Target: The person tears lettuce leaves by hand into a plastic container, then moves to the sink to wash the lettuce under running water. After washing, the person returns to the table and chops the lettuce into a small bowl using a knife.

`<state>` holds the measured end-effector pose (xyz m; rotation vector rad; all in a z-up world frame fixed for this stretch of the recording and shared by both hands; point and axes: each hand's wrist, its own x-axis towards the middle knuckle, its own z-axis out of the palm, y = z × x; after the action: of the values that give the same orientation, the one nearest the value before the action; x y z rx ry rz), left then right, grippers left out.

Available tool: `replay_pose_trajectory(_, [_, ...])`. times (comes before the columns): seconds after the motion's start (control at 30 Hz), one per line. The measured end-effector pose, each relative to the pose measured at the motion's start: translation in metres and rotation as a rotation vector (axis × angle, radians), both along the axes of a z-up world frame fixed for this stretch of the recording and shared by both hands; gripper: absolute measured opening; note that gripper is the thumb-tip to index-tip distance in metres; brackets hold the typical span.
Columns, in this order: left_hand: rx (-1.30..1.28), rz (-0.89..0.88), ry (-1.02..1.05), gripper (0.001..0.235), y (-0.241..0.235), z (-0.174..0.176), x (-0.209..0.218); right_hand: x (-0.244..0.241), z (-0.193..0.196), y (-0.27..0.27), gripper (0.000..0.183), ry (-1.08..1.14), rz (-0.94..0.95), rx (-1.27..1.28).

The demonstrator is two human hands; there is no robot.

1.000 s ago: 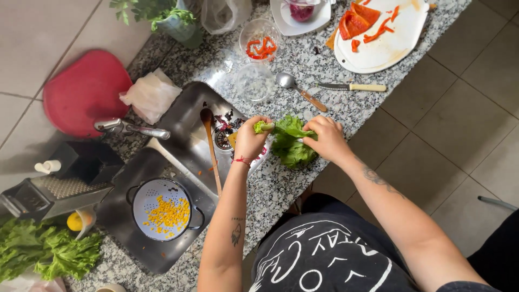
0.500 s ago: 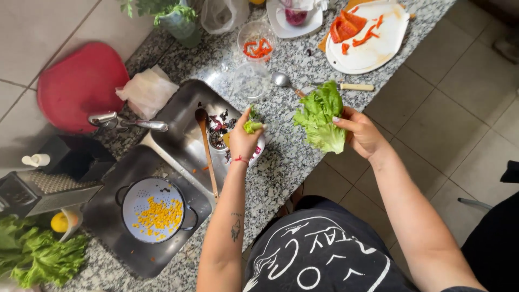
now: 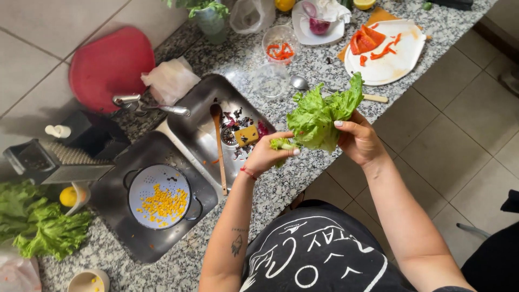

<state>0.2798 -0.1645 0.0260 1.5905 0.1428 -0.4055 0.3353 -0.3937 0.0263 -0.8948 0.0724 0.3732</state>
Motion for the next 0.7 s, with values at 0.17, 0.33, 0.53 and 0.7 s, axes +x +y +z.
replay_pose_trajectory(0.17, [-0.061, 0.098, -0.081, 0.050, 0.015, 0.051, -0.024, -0.013, 0.040, 0.045, 0.061, -0.039, 0.089, 0.010])
replay_pose_trajectory(0.33, [-0.166, 0.346, -0.103, 0.046, 0.016, 0.048, -0.046, -0.022, 0.046, 0.080, 0.072, -0.081, 0.148, -0.038])
replay_pose_trajectory(0.53, [0.132, 0.576, -0.348, 0.031, 0.021, 0.039, -0.053, -0.042, 0.059, 0.114, 0.065, -0.090, 0.106, -0.159])
replay_pose_trajectory(0.7, [0.192, 0.581, -0.467, 0.019, 0.026, 0.033, -0.057, -0.051, 0.062, 0.126, 0.056, -0.039, -0.009, -0.194])
